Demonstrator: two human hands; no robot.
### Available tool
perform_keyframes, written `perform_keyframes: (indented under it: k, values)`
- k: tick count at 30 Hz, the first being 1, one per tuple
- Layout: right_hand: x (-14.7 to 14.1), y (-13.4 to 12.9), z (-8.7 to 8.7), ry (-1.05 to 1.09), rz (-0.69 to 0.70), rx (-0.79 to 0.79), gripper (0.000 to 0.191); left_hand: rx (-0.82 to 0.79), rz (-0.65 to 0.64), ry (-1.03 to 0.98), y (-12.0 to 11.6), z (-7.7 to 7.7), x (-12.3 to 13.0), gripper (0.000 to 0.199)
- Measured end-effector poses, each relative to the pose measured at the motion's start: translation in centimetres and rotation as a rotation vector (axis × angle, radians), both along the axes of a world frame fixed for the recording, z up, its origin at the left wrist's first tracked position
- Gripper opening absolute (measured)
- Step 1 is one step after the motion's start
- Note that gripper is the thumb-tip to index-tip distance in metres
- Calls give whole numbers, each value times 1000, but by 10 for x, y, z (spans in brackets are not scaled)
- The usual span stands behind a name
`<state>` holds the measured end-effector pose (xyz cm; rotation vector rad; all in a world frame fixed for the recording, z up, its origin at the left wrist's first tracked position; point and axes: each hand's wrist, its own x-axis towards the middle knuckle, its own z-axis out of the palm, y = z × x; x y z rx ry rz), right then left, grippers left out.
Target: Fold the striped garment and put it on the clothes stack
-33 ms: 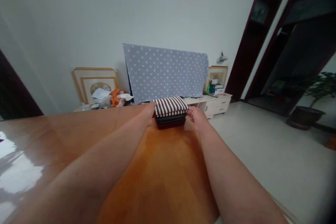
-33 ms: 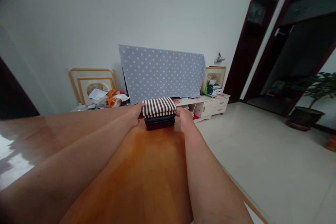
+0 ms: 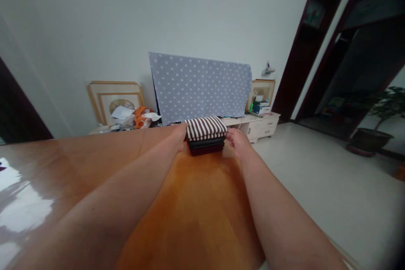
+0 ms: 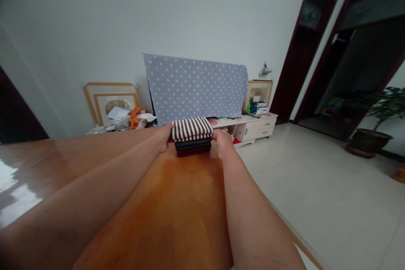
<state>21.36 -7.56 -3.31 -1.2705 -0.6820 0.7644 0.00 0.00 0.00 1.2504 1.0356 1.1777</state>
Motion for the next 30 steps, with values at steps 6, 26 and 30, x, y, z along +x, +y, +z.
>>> perform_keyframes:
  k: [6, 26, 30]
  values:
    - [-1, -2, 0, -22, -10, 18, 20, -138, -14, 65, -7, 6, -9, 27]
    - [-3, -5, 1, 42, 10, 13, 33, -182, 3, 100, -7, -1, -14, 22]
    - [-4, -6, 3, 43, -2, 25, 33, -179, 32, 92, -3, -4, -14, 25]
